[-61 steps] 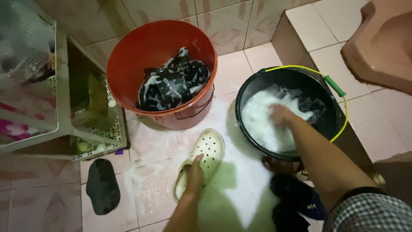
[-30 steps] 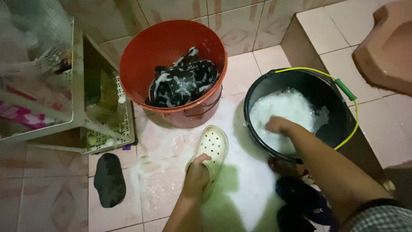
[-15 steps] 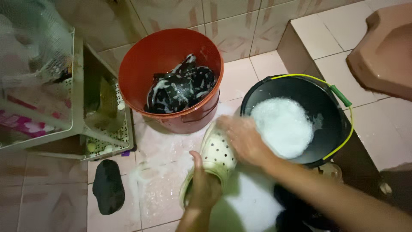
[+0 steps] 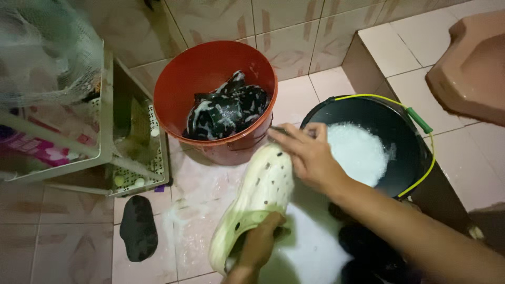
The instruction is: The person scrubs a black shoe with a soapy sponge, repeatedly dipping the sponge into a bucket of soapy water. After cleaning the black shoe, the person places it in a red bucket and begins scrubbing a white clog-style shoe in the same manner.
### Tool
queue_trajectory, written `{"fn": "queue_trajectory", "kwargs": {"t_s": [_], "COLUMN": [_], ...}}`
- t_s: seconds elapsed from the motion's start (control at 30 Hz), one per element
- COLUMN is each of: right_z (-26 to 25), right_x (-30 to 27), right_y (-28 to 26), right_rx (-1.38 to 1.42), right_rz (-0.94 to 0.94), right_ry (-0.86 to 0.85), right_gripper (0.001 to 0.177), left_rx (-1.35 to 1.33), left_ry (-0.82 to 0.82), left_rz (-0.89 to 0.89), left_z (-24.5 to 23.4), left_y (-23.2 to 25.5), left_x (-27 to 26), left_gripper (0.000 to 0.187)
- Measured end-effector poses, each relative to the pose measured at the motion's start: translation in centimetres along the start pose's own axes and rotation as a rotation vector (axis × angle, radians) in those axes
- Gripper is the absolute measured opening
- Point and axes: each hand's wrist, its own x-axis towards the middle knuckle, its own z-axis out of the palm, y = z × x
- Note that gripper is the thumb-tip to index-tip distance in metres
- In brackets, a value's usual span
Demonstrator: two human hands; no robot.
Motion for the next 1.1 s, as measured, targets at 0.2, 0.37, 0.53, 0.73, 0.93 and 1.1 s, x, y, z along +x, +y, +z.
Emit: {"fn": "queue_trajectory", "kwargs": {"t_s": [0.2, 0.37, 0.53, 0.73, 0.93, 1.1], "right_z": [-1.0, -1.2, -2.5, -1.3, -2.6, -1.0], "right_x": [-2.3, -1.9, -3.2, -4.4, -2.6, -4.1], "right_y": [-2.8, -1.6, -0.7, -2.0, -0.4, -2.5], "right_rx": [0.080, 0.121, 0.070, 0.027, 0.048, 0.155], "right_rz": [-0.062, 0.073, 0.064, -0.154, 0.109, -0.192], "right_ry": [-0.038, 0.015, -0.014, 0.033, 0.037, -0.173], "right_gripper": [0.059, 0.049, 0.062, 0.058, 0.055, 0.065], "left_rx": [0.066, 0.124, 0.215, 0.012, 0.099, 0.526], "left_ry": [0.001, 0.000, -0.027, -0.044, -0.036, -0.047], "left_rz": [0.039, 0.168, 0.177, 0.106, 0.057, 0.361], "left_z": [-0.3, 1.0, 0.3, 1.0, 1.2, 0.3], "left_y": [-0.3, -0.2, 0.3, 0.4, 1.4, 2.7], "left_x": [-0.6, -1.8, -2.6, -2.0, -2.3, -2.2], "left_gripper": [0.033, 0.028, 0.022, 0.026, 0.023, 0.020]}}
